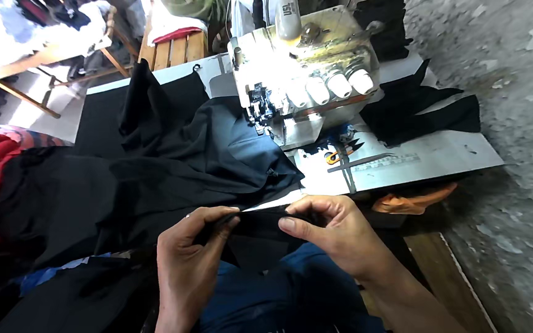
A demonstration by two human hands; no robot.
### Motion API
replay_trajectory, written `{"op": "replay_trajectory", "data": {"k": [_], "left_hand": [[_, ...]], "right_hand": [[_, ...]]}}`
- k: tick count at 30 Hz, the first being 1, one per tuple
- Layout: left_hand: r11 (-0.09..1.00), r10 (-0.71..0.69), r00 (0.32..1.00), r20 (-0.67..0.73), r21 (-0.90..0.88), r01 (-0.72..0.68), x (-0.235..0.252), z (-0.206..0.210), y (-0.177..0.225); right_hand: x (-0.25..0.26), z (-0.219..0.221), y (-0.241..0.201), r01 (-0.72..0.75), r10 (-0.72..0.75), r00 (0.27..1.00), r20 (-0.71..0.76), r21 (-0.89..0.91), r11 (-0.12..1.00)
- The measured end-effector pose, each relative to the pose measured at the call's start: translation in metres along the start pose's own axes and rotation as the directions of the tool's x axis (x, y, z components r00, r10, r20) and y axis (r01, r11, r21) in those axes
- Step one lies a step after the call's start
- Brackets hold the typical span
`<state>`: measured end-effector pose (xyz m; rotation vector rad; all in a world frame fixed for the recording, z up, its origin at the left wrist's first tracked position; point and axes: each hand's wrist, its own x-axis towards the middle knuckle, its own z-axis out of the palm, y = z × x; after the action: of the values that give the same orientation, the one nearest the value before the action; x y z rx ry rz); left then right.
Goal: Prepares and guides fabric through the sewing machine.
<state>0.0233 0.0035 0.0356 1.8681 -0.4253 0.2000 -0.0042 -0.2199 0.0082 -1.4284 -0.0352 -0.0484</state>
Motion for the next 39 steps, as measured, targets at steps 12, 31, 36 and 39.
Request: {"op": "replay_trajectory", "data": {"k": [12,31,36,39], "left_hand": [[0.982,0.044,0.999,-0.031,0.186,-0.038,0.022,-0.011,0.001],[0.965,0.109,0.993,0.043,0.237,-0.116,0.045,-0.026,-0.001],[0.792,0.317,0.946,0.062,0.532,-0.3,0.119,-0.017,-0.002],[0.776,0.334,0.939,0.078,0.543,-0.321,0.151,0.019,-0.045]], "right_hand": [[-0.006,-0.011,-0.011,-0.151,0.178,0.973,0.146,-0.176,0.973],[0.009,-0.003,0.003,0.039,-0.025,0.997,0.072,-0.205,0.978],[0.056,0.009,0.011,0.05,-0.058,0.994,-0.095,-0.084,0.995],[0.081,-0.011,0.028,-0.026,-0.018,0.979,-0.201,-0.214,0.976]]}}
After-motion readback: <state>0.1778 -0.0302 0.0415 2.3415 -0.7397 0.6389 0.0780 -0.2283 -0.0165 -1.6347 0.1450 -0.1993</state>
